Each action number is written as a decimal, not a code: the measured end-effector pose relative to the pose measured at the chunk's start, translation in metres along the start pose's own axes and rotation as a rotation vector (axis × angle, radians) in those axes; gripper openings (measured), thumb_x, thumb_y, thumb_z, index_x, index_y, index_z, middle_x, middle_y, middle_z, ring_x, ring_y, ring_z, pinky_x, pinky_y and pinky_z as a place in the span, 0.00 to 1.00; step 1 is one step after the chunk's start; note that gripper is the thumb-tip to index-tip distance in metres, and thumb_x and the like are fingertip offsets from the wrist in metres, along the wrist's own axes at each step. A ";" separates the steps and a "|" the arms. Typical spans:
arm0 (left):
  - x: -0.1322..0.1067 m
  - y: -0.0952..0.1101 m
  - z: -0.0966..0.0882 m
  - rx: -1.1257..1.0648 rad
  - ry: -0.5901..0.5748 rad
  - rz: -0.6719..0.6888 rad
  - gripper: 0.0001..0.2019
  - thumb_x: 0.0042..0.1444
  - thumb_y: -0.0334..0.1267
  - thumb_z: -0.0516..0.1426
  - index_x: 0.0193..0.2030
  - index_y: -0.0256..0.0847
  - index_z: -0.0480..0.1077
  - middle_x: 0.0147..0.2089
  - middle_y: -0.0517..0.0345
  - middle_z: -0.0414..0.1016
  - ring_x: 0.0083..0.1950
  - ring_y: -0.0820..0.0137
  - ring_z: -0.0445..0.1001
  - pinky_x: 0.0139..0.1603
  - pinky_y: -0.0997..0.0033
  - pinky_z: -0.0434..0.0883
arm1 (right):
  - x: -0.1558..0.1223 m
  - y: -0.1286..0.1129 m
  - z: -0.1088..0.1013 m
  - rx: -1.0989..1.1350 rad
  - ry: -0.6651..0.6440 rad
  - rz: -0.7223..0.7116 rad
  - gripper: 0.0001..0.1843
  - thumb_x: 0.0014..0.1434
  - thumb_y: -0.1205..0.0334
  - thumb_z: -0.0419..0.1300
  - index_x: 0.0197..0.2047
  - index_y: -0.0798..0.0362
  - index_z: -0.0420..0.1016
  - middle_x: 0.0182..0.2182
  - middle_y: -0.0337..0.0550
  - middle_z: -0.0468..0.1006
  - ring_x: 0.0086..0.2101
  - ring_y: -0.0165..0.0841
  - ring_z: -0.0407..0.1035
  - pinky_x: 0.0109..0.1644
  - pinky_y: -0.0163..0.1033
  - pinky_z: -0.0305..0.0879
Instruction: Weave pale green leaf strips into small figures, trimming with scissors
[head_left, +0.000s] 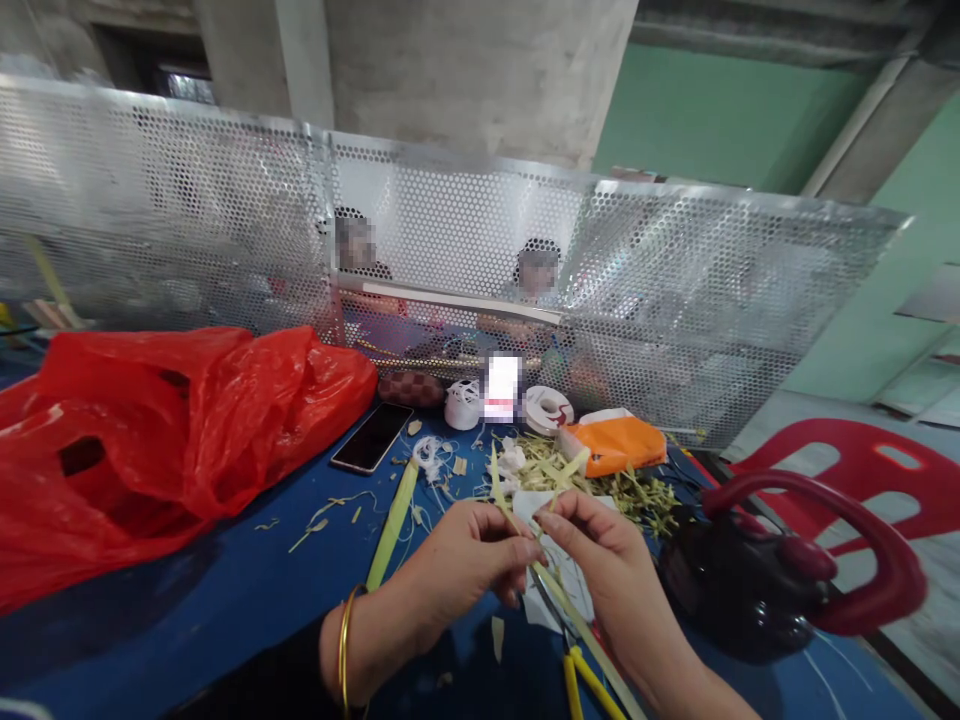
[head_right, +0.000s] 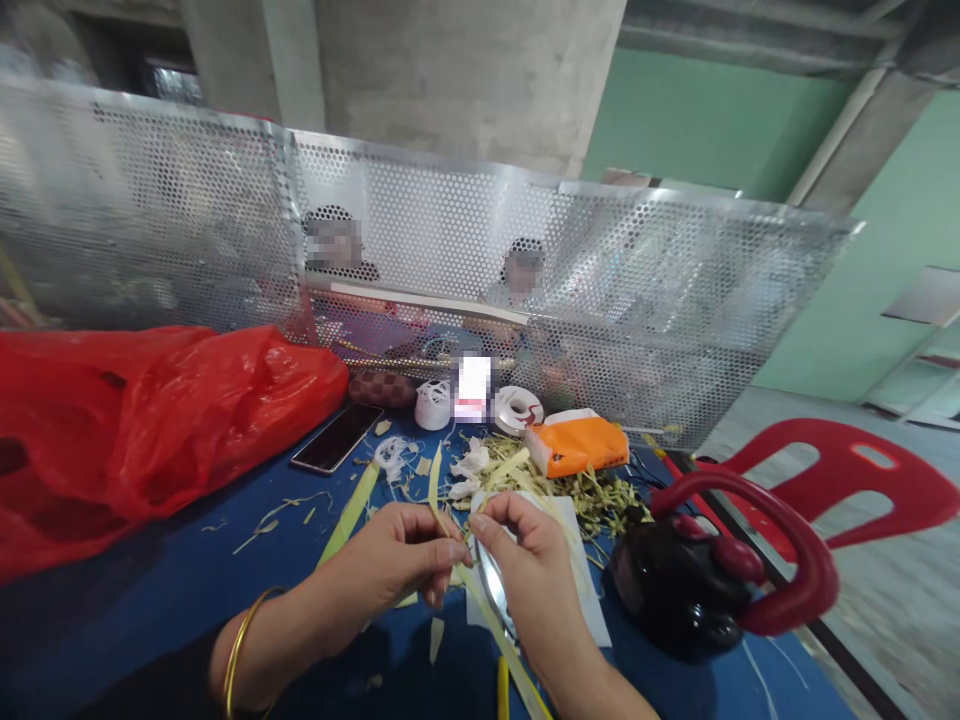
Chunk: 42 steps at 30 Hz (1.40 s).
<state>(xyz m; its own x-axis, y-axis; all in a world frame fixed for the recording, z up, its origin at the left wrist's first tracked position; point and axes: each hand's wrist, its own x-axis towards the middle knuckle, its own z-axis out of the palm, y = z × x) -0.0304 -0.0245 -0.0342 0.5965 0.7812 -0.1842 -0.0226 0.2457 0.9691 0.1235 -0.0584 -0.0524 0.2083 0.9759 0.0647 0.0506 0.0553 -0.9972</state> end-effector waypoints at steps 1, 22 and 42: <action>0.000 0.000 0.000 -0.026 -0.008 -0.005 0.08 0.45 0.39 0.63 0.26 0.35 0.73 0.18 0.63 0.69 0.19 0.77 0.65 0.25 0.75 0.65 | 0.001 -0.001 -0.001 -0.034 -0.010 -0.021 0.16 0.51 0.50 0.65 0.25 0.53 0.68 0.20 0.37 0.70 0.22 0.29 0.61 0.25 0.33 0.57; -0.005 0.012 0.002 -0.400 0.207 0.076 0.15 0.36 0.35 0.70 0.33 0.36 0.75 0.29 0.57 0.78 0.31 0.74 0.73 0.34 0.77 0.66 | -0.022 -0.007 0.020 -0.446 -0.169 -0.453 0.07 0.60 0.65 0.57 0.32 0.51 0.75 0.33 0.41 0.77 0.37 0.33 0.72 0.42 0.33 0.66; -0.006 0.016 0.001 -0.448 0.206 0.017 0.12 0.45 0.41 0.66 0.30 0.35 0.73 0.27 0.58 0.76 0.29 0.75 0.72 0.33 0.76 0.66 | -0.026 -0.022 0.004 -0.849 0.011 -0.817 0.06 0.63 0.66 0.53 0.37 0.51 0.71 0.32 0.44 0.75 0.32 0.35 0.69 0.37 0.38 0.63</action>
<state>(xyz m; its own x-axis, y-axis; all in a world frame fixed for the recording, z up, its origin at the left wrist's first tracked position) -0.0339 -0.0261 -0.0175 0.4234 0.8732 -0.2414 -0.4005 0.4194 0.8147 0.1129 -0.0839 -0.0321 -0.1792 0.7140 0.6768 0.8060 0.5010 -0.3151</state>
